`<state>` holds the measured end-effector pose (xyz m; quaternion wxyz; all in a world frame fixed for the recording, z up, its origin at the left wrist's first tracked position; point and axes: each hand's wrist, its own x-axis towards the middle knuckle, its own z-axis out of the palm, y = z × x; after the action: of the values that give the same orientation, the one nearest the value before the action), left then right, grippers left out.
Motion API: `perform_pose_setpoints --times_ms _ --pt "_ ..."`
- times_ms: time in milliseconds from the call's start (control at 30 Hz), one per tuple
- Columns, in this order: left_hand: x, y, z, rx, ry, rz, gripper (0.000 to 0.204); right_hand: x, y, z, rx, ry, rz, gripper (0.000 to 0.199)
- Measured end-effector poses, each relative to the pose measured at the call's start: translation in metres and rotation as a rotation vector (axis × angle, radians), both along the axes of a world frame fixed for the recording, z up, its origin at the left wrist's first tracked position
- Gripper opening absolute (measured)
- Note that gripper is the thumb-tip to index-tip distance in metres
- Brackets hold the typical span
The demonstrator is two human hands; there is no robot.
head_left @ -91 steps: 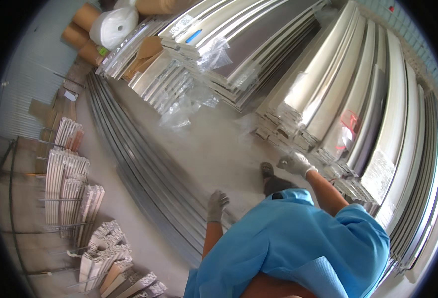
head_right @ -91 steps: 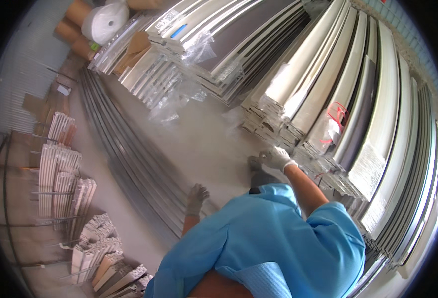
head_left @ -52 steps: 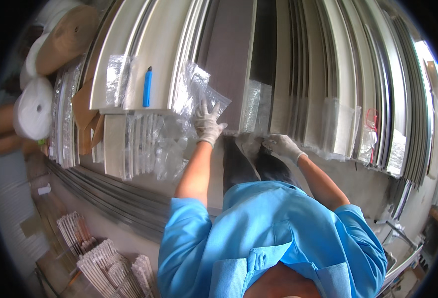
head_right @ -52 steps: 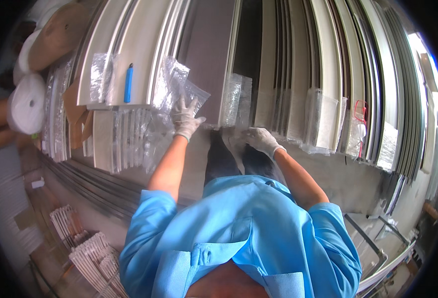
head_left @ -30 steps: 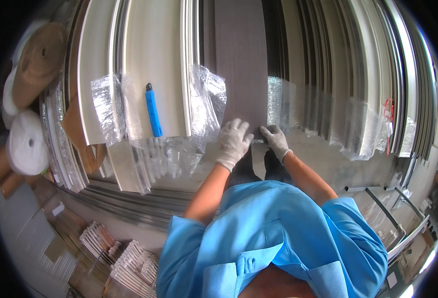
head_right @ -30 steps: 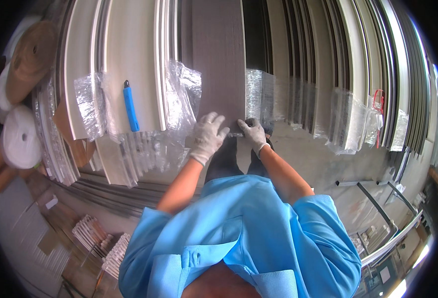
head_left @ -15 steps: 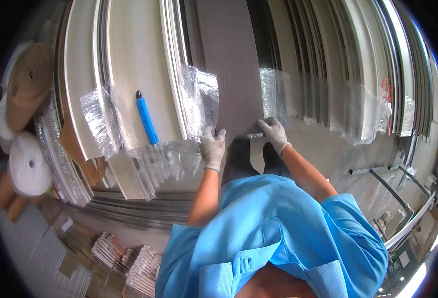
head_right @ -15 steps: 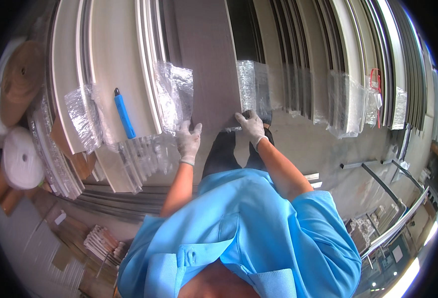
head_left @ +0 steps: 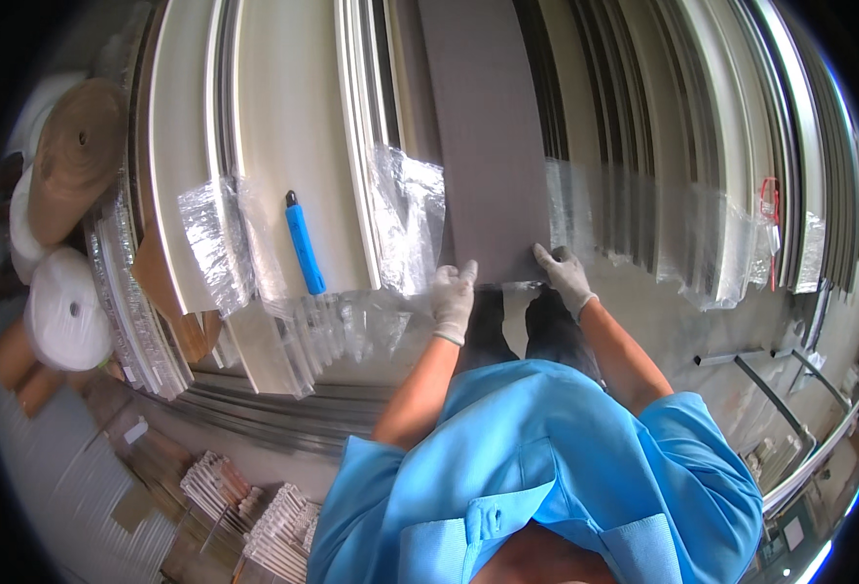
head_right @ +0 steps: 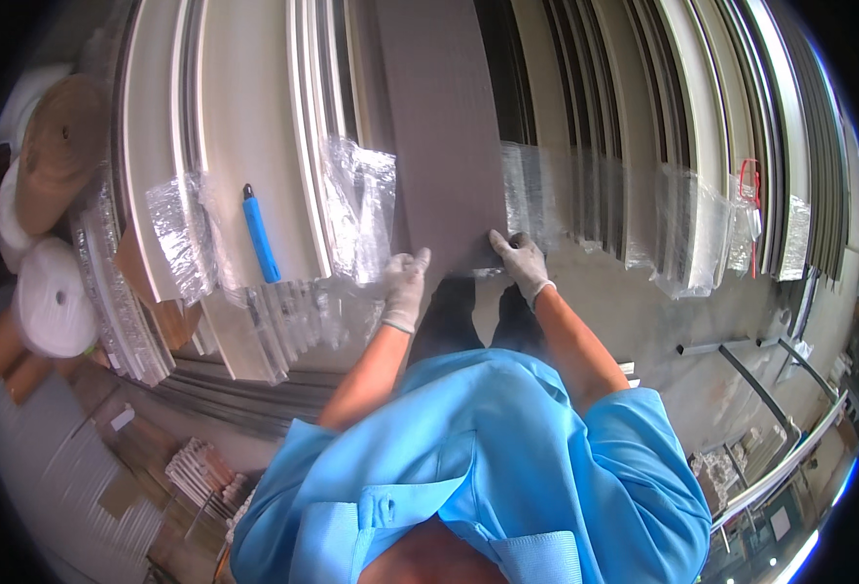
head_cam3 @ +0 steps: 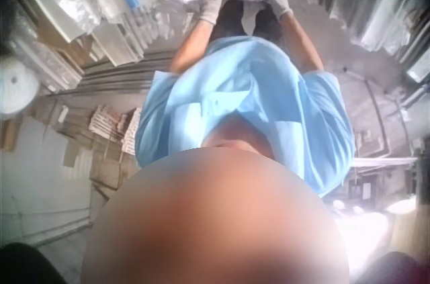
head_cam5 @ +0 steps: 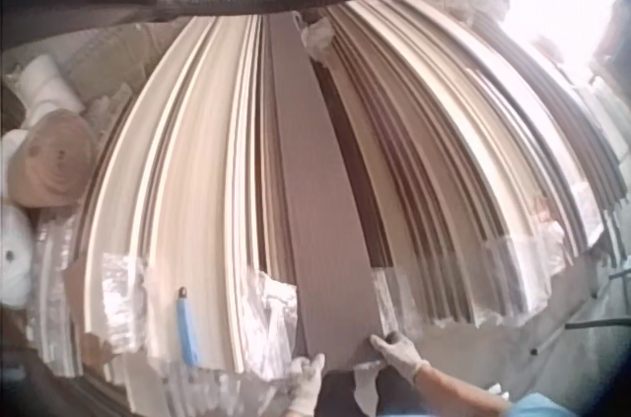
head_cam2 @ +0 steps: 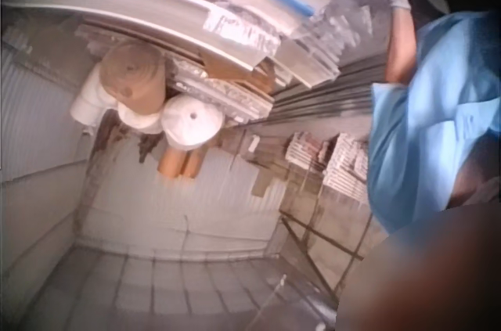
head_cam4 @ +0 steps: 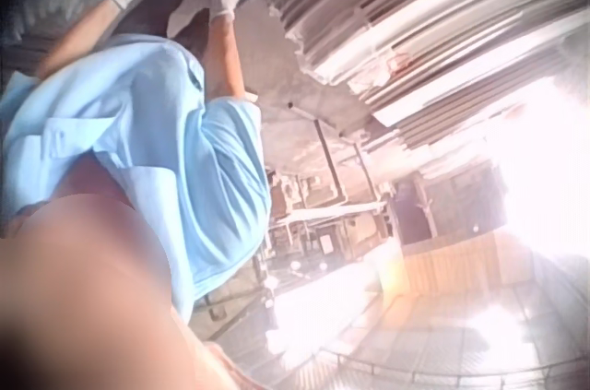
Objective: The person picks up long gray panels from a stack, carries them to a workbench, and uses a blue utility knife to cut or trim the edges. The person then returns the panels to the stack and repeats the process with additional panels.
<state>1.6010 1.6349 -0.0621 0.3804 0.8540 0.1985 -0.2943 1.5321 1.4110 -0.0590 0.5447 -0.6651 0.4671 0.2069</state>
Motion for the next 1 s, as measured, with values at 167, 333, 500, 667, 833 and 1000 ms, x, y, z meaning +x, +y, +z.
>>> perform_pose_setpoints --times_ms 167,333,500,667,833,1000 --pt "0.012 0.003 -0.003 -0.06 0.043 -0.098 0.057 0.007 -0.015 0.001 -0.034 0.097 0.143 0.075" --pt "0.028 0.017 -0.005 -0.049 -0.273 -0.062 0.07 0.017 -0.014 -0.01 -0.067 -0.056 0.05 0.089" --pt "0.039 0.005 0.001 0.159 -0.015 -0.246 0.081 0.024 -0.012 -0.009 -0.137 -0.026 0.038 0.095" --pt "0.055 0.0 0.001 -0.12 0.005 0.003 0.085 0.023 -0.002 -0.002 -0.282 0.053 0.046 0.084" --pt "0.059 0.011 -0.017 -0.199 0.153 -0.138 0.064 0.015 -0.001 -0.02 -0.055 -0.001 -0.077 0.085" --pt "0.061 0.021 -0.022 -0.485 -0.029 -0.064 0.075 0.013 -0.009 -0.028 0.01 -0.097 -0.052 0.103"
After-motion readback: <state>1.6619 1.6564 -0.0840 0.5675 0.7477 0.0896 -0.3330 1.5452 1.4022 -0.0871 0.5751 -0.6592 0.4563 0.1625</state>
